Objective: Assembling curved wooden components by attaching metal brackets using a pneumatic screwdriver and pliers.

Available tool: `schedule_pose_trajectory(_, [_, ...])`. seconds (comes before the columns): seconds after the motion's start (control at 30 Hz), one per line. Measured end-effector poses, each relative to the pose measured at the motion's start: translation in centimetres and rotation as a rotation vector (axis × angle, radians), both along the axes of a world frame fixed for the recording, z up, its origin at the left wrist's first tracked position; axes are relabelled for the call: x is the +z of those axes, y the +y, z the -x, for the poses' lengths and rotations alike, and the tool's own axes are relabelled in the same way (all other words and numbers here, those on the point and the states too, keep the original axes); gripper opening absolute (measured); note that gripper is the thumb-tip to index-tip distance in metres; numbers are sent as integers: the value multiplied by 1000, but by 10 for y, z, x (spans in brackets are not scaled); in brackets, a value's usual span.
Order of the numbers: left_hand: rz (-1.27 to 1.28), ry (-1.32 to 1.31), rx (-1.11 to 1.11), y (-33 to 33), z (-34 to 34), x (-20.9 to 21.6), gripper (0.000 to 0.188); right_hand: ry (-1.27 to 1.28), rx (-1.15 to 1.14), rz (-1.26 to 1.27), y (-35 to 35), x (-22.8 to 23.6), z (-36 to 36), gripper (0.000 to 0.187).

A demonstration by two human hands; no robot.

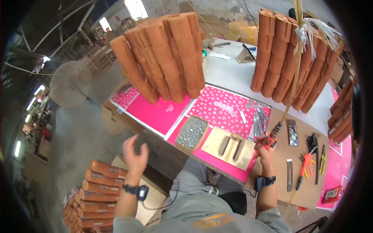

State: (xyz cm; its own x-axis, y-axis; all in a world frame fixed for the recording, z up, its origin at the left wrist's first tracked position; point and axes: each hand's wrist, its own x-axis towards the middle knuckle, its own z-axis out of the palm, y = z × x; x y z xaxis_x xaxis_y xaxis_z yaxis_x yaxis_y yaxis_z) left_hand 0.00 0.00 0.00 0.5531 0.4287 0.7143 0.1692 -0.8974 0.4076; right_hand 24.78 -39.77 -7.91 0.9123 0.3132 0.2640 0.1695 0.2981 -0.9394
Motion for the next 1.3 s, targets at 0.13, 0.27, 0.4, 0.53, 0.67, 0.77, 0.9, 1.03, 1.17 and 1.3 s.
schedule_pose_trajectory(0.13, [13, -68, -51, -4, -94, 36, 50, 24, -21, 18, -10, 12, -11, 22])
schedule_pose_trajectory(0.27, [128, -136, -51, 43, -172, 78, 52, 73, -59, -25, -3, 4, 0, 22])
schedule_pose_trajectory(0.4, [-88, -254, 163, 90, -200, 124, 59, 91, -34, -21, 4, 7, 1, 21])
schedule_pose_trajectory(0.53, [-121, -360, 401, 135, -201, 155, 76, -22, -32, 29, 0, -15, -5, 26])
schedule_pose_trajectory(0.67, [-98, -404, 492, 195, -193, 171, 88, 92, -53, 36, 2, 4, -1, 19])
schedule_pose_trajectory(0.77, [25, -312, 475, 207, -202, 183, 96, 127, -101, -19, 2, 7, 0, 20])
schedule_pose_trajectory(0.9, [35, -314, 404, 217, -220, 185, 95, 141, -108, 16, 5, 9, 1, 23])
schedule_pose_trajectory(1.03, [120, -391, 288, 231, -223, 173, 84, 11, -154, 32, 7, -6, 3, 26])
schedule_pose_trajectory(1.17, [48, -502, 307, 247, -218, 162, 75, 135, -234, 90, 8, 12, 21, 19])
schedule_pose_trajectory(1.3, [-58, -697, 92, 200, -212, 167, 61, 96, -319, 188, -5, -18, 16, 22])
